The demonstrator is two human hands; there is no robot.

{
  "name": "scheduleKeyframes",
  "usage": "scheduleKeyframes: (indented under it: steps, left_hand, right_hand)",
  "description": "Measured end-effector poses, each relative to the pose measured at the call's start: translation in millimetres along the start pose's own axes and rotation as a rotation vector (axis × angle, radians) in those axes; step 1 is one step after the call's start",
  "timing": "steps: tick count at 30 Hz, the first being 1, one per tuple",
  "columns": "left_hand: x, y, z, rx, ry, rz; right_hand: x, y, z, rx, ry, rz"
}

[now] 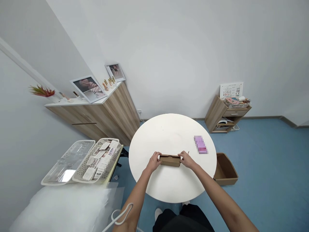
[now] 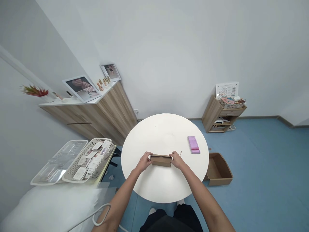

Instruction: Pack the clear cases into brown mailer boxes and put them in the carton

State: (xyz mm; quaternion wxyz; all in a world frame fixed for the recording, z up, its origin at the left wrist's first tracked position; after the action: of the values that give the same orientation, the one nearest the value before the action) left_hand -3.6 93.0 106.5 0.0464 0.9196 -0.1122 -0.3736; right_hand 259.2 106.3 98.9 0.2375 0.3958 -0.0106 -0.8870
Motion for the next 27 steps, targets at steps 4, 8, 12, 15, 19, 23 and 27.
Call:
scheduleKeyframes:
  steps: [4, 8, 12, 15, 19, 23, 27]
  left_hand:
    - [2.1, 3.4, 1.0, 0.084, -0.184, 0.001]
    - [13.7, 13.4, 2.0, 0.149, -0.349, -0.01]
    - [35.0, 25.9, 5.3, 0.139, -0.495, -0.111]
    - [50.7, 30.6, 7.1, 0.138, -0.482, -0.173]
    - [61.8, 27.2, 7.0, 0.091, -0.429, -0.193]
    - [58.4, 21.5, 6.2, 0.042, -0.383, -0.184]
    - [40.7, 19.4, -0.3, 0.03, -0.34, -0.074]
  right_hand:
    - [15.5, 13.2, 4.2, -0.052, 0.066, 0.057]
    - [35.8, 27.9, 13.9, -0.015, 0.247, 0.028]
    - [47.2, 31.0, 20.5, -0.008, 0.439, -0.054]
    - [51.3, 29.2, 19.6, -0.01, 0.497, -0.085]
    - [51.6, 26.6, 18.1, 0.014, 0.477, -0.077]
    - [43.8, 21.4, 25.5, 0.033, 0.405, -0.034]
    - [31.4, 23.1, 34.8, 0.078, 0.361, 0.008]
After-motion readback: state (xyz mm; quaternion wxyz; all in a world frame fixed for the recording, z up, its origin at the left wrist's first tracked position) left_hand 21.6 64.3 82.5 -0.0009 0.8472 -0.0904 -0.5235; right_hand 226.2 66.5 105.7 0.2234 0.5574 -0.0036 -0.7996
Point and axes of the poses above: each hand's wrist, its own y-axis away from the middle knuckle, its own x-axis out of the palm, z = x × y, the point moved 2 cm from there along -y, towards the middle knuckle, and after that the axes turned 6 degrees about -x, right-handed, at the moved point
